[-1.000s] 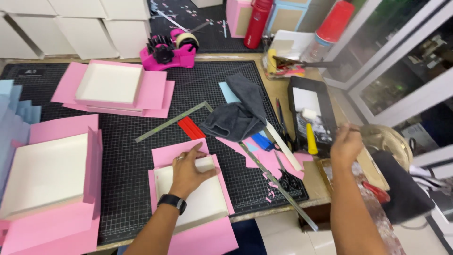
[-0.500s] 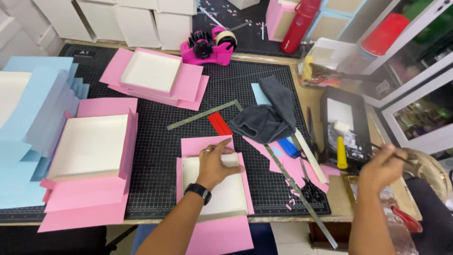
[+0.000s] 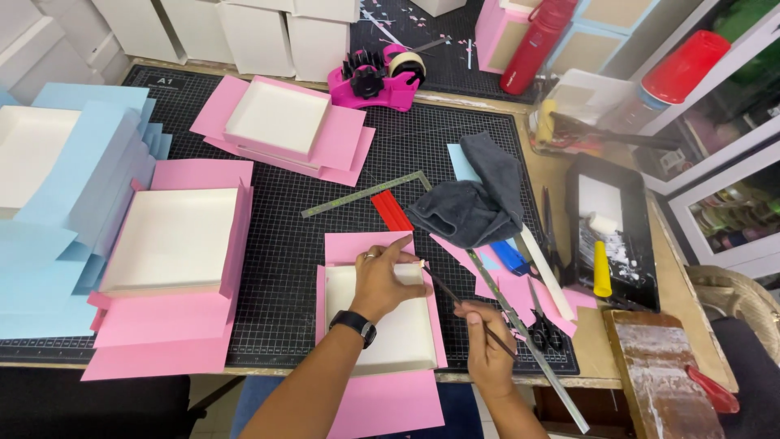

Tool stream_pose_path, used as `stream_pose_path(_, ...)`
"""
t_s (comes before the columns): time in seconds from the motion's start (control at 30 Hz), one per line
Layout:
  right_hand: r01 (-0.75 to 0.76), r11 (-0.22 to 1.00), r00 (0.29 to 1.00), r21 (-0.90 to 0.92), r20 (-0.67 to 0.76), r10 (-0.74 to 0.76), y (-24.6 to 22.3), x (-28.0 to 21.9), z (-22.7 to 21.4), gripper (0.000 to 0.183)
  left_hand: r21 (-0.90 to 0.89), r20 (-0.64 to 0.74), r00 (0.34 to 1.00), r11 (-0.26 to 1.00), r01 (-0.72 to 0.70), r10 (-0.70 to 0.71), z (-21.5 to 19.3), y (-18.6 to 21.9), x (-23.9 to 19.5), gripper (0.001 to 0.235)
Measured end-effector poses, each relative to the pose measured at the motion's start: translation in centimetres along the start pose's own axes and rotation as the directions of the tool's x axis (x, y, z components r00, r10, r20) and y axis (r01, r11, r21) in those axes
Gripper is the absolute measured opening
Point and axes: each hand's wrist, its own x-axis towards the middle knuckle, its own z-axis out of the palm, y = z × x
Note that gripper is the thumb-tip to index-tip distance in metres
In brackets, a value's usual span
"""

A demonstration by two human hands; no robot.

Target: Assembling handmade boxes by trimming paper edges with scissors and applying adhesive.

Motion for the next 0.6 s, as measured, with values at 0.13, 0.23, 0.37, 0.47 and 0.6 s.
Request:
stream_pose_path(0.13,0.038,0.999,0.997,0.000,0.061,-0.038,0.0,0.8,0.8,0.024,0.022,-0.003,1.000,1.000,0.006,-0.006,0.2,-0.2,0.2,0.106)
stream_pose_path(0.23,0.013,0.999,0.999,-0.051,0.044,-0.011,-0.1,1.2,0.8,0.025,0.011,0.015,0.999,1.000,0.029,-0.029,-0.2,0.2,0.3,0.107)
stream_pose_path(0.37,-0.001,1.000,0.999,-0.017,0.033,0.002,-0.3,1.1,0.7,0.025,0.016,0.008,1.000,1.000,0.018,-0.018,0.1,-0.2,0.4,0.106)
stream_pose_path(0.47,-0.028,0.999,0.999,-0.046,0.036,0.029,0.1,1.2,0.5,0.026,0.016,0.003,1.000,1.000,0.018,-0.018,0.3,-0.3,0.3,0.107)
stream_pose_path(0.6,-0.001,1.000,0.999,0.030,0.036,0.000,-0.8,1.5,0.4,0.024,0.019,-0.001,1.000,1.000,0.011,-0.011,0.4,-0.5,0.6,0.107)
